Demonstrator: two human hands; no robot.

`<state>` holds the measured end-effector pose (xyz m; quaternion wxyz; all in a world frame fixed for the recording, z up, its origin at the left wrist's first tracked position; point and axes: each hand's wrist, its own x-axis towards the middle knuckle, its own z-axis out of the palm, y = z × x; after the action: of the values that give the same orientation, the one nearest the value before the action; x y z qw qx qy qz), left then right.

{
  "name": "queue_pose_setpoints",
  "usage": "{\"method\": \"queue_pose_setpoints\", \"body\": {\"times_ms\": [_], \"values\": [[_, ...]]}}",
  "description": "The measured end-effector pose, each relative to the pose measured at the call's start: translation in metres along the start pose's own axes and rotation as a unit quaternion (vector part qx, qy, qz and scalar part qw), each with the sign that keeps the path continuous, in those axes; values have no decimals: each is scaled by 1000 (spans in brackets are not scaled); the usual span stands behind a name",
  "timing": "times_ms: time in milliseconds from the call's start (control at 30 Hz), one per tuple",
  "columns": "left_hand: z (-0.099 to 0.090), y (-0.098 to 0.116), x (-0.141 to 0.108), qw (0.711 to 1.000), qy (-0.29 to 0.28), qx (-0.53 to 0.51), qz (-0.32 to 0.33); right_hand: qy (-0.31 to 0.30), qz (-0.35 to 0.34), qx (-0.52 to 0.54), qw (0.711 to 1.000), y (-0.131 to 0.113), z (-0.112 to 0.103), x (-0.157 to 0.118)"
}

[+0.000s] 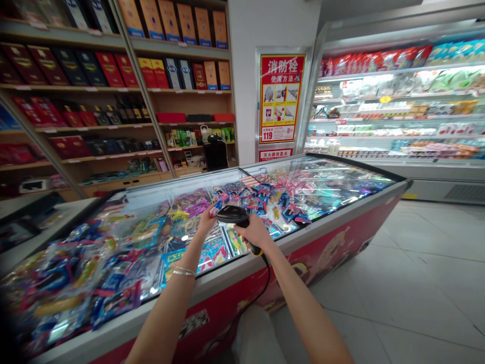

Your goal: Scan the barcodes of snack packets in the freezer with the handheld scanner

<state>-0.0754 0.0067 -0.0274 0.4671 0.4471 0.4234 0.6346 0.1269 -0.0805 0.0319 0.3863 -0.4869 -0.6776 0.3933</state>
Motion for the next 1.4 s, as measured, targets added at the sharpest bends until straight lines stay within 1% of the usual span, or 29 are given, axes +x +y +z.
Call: {"method": "queue_pose_setpoints", "body": {"times_ms": [33, 100, 133, 200, 300, 433, 567, 667, 733, 800, 867, 1000, 1100, 1167, 1233, 1300, 1333, 1400], "values": [[-1, -1, 1, 997, -10, 58, 41, 0, 1, -14, 1000, -2, -1, -1], [-3, -4, 1, 977, -32, 171, 125, -1, 1, -38, 999, -6, -2, -2], [-4, -6, 2, 966, -40, 207, 152, -1, 0, -47, 999, -8, -2, -3], [-5, -7, 3, 950, -52, 249, 180, -3, -2, -61, 998, -9, -3, -4], [-8, -8, 4, 940, -59, 281, 185, -13, -3, -68, 998, -7, -2, -3], [-9, -10, 7, 938, -62, 288, 182, -14, 1, -57, 998, -1, -1, -3], [-2, -10, 4, 938, -33, 298, 175, 1, 9, -8, 1000, -2, 1, -6], [2, 4, -6, 923, -19, 335, 189, -1, 1, 65, 998, -4, 8, -6], [-5, 23, -18, 900, -21, 378, 216, -4, -9, 142, 990, -4, 17, -3], [-22, 47, -34, 869, -4, 436, 234, -14, -23, 222, 975, -6, 30, 1], [-50, 72, -54, 831, 48, 510, 218, -41, -38, 290, 955, -11, 47, 4], [-123, 115, -97, 750, 153, 628, 140, -112, -36, 369, 922, -28, 92, 4], [-174, 135, -125, 696, 211, 679, 96, -147, -16, 395, 907, -38, 136, 3], [-200, 141, -139, 661, 241, 704, 98, -169, 4, 411, 896, -41, 167, 4], [-219, 140, -150, 623, 260, 729, 115, -192, 25, 424, 885, -42, 197, 5], [-230, 135, -159, 588, 270, 752, 125, -205, 41, 434, 876, -42, 220, 5], [-233, 130, -163, 575, 272, 761, 127, -205, 47, 440, 873, -41, 229, 5], [-237, 120, -171, 564, 270, 770, 130, -197, 64, 457, 865, -40, 241, 3]]}}
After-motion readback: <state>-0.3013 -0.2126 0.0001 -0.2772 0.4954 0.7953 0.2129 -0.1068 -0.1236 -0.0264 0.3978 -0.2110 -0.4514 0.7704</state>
